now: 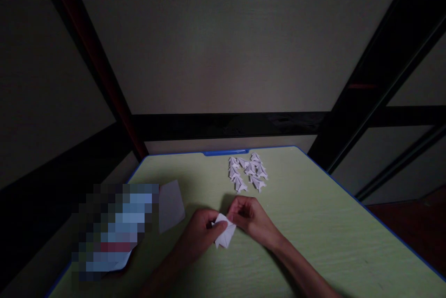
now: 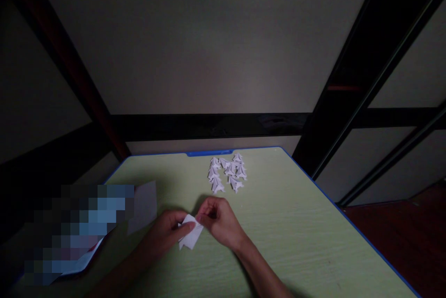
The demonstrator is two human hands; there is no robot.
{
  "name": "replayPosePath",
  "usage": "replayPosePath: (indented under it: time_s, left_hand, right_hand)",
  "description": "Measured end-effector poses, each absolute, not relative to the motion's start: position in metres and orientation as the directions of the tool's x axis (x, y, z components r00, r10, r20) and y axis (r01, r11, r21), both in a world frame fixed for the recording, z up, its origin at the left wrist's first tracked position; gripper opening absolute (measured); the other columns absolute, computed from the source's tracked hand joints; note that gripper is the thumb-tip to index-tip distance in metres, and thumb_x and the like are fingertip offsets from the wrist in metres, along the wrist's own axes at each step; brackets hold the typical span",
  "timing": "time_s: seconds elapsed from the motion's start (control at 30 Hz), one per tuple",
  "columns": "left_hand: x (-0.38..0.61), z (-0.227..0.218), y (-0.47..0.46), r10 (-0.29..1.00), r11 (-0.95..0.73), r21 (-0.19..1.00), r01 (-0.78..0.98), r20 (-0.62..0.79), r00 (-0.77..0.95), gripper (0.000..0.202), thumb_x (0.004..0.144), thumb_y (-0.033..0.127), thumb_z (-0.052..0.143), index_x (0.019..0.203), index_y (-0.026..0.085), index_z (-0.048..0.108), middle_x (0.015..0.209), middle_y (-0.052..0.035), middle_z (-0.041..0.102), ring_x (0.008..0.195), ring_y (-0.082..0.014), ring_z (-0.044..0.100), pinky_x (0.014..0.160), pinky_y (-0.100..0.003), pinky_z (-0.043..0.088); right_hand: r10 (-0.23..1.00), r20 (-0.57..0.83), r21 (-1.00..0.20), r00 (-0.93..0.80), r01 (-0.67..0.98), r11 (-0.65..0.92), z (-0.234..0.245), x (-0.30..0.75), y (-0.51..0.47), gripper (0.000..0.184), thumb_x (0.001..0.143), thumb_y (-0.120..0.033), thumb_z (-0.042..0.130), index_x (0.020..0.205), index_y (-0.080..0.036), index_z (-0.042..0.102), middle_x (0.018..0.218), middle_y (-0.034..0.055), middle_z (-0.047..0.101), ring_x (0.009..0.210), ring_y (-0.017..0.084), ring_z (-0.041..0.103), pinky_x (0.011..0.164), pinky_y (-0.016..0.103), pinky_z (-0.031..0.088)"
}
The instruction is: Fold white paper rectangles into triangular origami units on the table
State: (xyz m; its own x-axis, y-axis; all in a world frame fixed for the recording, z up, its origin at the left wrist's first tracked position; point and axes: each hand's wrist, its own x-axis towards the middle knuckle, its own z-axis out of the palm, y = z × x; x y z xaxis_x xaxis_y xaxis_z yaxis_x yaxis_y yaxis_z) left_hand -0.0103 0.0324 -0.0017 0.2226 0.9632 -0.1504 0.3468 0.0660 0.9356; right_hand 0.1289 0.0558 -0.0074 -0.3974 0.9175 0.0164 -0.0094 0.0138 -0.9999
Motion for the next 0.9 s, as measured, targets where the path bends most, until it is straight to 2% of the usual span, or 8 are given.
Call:
replayPosePath:
  time_s: [0.17,0.4,0.57,0.9]
  left_hand:
    - [-0.012,-0.002,0.033,0.97,0.053,0.951,0.306,-0.122,0.209,0.021,0.062,0.03,0.048,0.05,0.012,0.05,0.045,0.0034,0.042,0.046,-0.01,0.039,0.043,-0.02,0.027]
    - [-0.013,-0.002,0.032,0.969,0.068,0.97,0.234,-0.12,0.216,0.022,0.06,0.033,0.051,0.052,0.013,0.049,0.045,0.0039,0.043,0.044,-0.0093,0.039,0.043,-0.02,0.028]
    - [-0.015,-0.006,0.033,0.963,0.044,0.966,0.256,-0.109,0.246,0.021,0.062,0.032,0.049,0.056,0.012,0.051,0.047,0.0029,0.045,0.046,-0.0095,0.04,0.044,-0.02,0.029]
    - [-0.016,-0.004,0.031,0.952,0.01,0.972,0.236,-0.081,0.294,0.022,0.062,0.033,0.049,0.054,0.013,0.048,0.047,0.0039,0.041,0.046,-0.0092,0.038,0.043,-0.02,0.027]
  right_hand:
    - [0.909,0.032,-0.998,-0.416,-0.054,0.01,-0.004,0.131,0.057,0.014,0.062,-0.02,0.057,0.058,-0.012,0.047,0.051,-0.004,0.043,0.046,0.006,0.036,0.044,0.019,0.026]
    - [0.841,0.02,-0.997,-0.54,0.049,0.055,-0.003,0.134,0.053,0.015,0.069,-0.023,0.049,0.058,-0.013,0.043,0.053,-0.0044,0.037,0.05,0.007,0.031,0.046,0.02,0.023]
    - [0.834,0.021,-0.993,-0.552,0.083,0.08,-0.003,0.134,0.051,0.018,0.071,-0.025,0.047,0.058,-0.014,0.041,0.053,-0.0044,0.034,0.05,0.007,0.03,0.046,0.02,0.022]
    - [0.822,0.055,-0.997,-0.567,0.007,0.071,-0.004,0.134,0.045,0.024,0.072,-0.034,0.048,0.06,-0.014,0.041,0.055,-0.0041,0.035,0.052,0.008,0.031,0.047,0.02,0.023]
